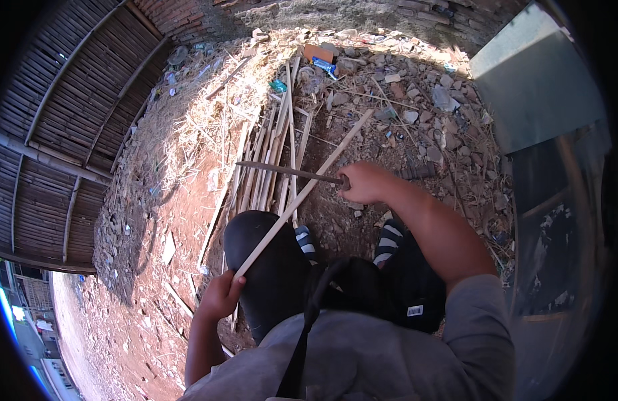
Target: The person sits on the ground and uses a machete to split long bamboo poles into thin strips. They hold the pole with their left hand and repeatedly strike it with the machete in their right hand to separate the sections.
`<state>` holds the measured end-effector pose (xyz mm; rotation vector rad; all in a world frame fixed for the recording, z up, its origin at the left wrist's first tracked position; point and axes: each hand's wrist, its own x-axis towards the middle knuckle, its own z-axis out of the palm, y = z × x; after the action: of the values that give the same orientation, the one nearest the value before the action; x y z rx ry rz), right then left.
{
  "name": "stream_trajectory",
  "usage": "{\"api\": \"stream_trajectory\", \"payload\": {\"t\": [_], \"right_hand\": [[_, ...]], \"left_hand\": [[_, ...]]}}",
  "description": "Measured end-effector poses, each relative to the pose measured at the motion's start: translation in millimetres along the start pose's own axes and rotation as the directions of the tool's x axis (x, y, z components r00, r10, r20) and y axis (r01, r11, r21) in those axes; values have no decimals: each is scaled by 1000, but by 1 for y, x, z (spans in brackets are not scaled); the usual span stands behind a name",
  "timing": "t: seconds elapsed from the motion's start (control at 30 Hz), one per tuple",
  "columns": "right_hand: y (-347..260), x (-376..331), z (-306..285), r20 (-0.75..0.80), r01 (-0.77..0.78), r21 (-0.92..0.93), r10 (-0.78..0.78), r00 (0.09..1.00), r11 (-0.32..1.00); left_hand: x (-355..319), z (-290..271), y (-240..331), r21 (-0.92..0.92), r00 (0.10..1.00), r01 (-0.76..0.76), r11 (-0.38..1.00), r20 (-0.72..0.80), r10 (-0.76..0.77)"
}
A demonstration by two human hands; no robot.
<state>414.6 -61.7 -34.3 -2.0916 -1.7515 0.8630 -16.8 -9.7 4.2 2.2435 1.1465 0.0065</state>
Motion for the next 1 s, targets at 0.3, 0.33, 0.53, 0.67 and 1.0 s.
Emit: {"api": "stream_trajectory", "payload": {"t": [0.3,0.33,0.53,0.67,1.0], "right_hand": [[69,16,0,-194,-60,76,73,978,995],[68,13,0,-224,-61,74,76,972,995],[9,-2,7,37,219,-92,-216,976,971],[79,15,9,-218,-61,159,96,971,985],[14,-9,-7,32,35,-41,-33,999,999]], "left_hand": [[3,-2,4,-60,1000,26,998,11,-26],[3,-5,6,-59,999,32,998,15,-31],[-1,1,-10,-66,999,33,997,34,-30],[8,-1,-8,-123,994,85,989,81,-75],[-2,9,-8,22,999,22,1000,-41,-21]]}}
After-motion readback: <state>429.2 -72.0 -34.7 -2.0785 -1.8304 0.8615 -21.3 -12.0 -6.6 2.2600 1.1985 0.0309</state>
